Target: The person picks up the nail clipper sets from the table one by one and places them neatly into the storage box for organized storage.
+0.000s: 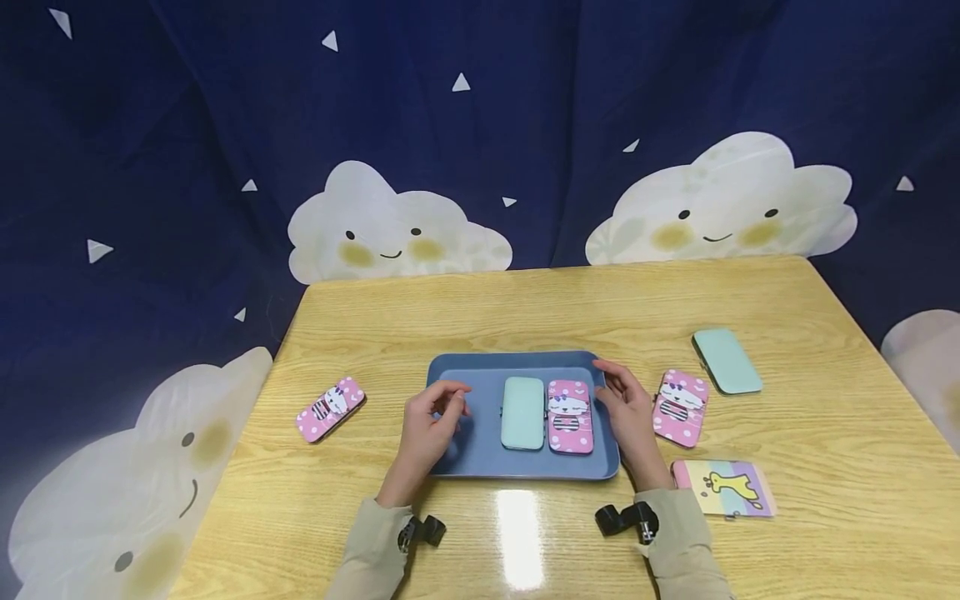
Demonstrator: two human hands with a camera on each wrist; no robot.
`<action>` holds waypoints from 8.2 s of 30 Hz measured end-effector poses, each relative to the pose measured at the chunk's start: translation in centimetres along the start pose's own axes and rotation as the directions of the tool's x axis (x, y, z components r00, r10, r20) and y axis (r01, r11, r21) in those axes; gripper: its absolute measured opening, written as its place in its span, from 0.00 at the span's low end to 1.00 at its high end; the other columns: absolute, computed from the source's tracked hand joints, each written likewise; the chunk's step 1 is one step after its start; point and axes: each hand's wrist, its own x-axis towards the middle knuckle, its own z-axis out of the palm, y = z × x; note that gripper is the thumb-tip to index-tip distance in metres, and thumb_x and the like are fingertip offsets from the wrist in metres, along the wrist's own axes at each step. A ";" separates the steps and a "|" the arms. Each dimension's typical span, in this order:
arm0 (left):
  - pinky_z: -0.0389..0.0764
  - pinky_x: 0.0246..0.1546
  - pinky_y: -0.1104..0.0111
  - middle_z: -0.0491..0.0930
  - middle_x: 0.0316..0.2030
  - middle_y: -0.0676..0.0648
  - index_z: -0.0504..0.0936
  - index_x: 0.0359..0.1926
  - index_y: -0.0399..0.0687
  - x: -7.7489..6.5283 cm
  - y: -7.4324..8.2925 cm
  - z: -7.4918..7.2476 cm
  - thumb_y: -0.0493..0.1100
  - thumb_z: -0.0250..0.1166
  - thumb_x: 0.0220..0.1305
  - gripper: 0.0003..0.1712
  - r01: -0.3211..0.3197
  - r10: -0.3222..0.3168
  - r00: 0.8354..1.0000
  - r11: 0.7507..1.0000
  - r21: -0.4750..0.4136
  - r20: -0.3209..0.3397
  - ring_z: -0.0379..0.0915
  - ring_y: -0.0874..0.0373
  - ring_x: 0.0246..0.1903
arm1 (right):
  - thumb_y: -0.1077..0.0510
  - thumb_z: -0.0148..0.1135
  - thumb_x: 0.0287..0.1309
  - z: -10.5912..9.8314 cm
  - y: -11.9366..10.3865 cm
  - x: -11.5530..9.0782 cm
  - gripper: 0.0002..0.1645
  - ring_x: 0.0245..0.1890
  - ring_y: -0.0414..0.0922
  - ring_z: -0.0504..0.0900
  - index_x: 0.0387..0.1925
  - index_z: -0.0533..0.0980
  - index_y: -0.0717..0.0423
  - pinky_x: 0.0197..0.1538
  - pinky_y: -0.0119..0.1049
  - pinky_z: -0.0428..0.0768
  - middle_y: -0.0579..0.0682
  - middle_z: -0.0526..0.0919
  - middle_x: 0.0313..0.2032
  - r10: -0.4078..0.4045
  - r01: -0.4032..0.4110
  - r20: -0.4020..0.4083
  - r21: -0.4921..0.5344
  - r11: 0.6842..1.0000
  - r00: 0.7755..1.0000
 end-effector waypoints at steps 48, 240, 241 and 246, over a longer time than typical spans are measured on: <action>0.86 0.32 0.60 0.78 0.38 0.31 0.78 0.32 0.23 -1.2 -0.2 -3.5 0.13 0.54 0.52 0.11 -0.140 0.135 0.971 0.990 -0.011 -0.198 0.79 0.36 0.33 | 0.70 0.50 0.68 -0.1 0.0 -0.2 0.26 0.73 0.51 0.59 0.67 0.68 0.64 0.65 0.22 0.62 0.61 0.66 0.70 -0.005 0.005 0.035 -0.002 1.000 0.999; 0.74 0.16 0.77 0.77 0.28 0.45 0.74 0.50 0.25 -1.9 -2.2 -8.6 0.26 0.63 0.62 0.15 0.369 -0.459 0.794 0.885 -0.285 -0.397 0.69 0.65 0.22 | 0.69 0.51 0.67 -0.1 0.4 0.0 0.25 0.69 0.41 0.64 0.65 0.70 0.63 0.64 0.20 0.63 0.57 0.69 0.68 0.010 -0.009 0.017 -0.028 1.000 1.000; 0.76 0.16 0.76 0.78 0.28 0.45 0.73 0.50 0.25 -1.9 -2.3 -8.5 0.26 0.63 0.62 0.15 0.367 -0.462 0.794 0.883 -0.294 -0.396 0.70 0.65 0.22 | 0.69 0.51 0.67 -0.1 0.4 0.0 0.25 0.70 0.42 0.64 0.65 0.70 0.63 0.64 0.20 0.63 0.58 0.69 0.68 0.011 -0.010 0.017 -0.027 1.000 1.000; 0.81 0.20 0.71 0.79 0.31 0.46 0.74 0.52 0.29 -2.2 -3.4 -8.2 0.30 0.65 0.64 0.17 0.355 -0.473 0.792 0.871 -0.339 -0.386 0.75 0.63 0.23 | 0.68 0.51 0.68 -0.1 0.4 -0.1 0.25 0.70 0.43 0.63 0.65 0.70 0.62 0.65 0.21 0.62 0.57 0.68 0.69 0.022 -0.021 0.020 -0.040 0.999 1.000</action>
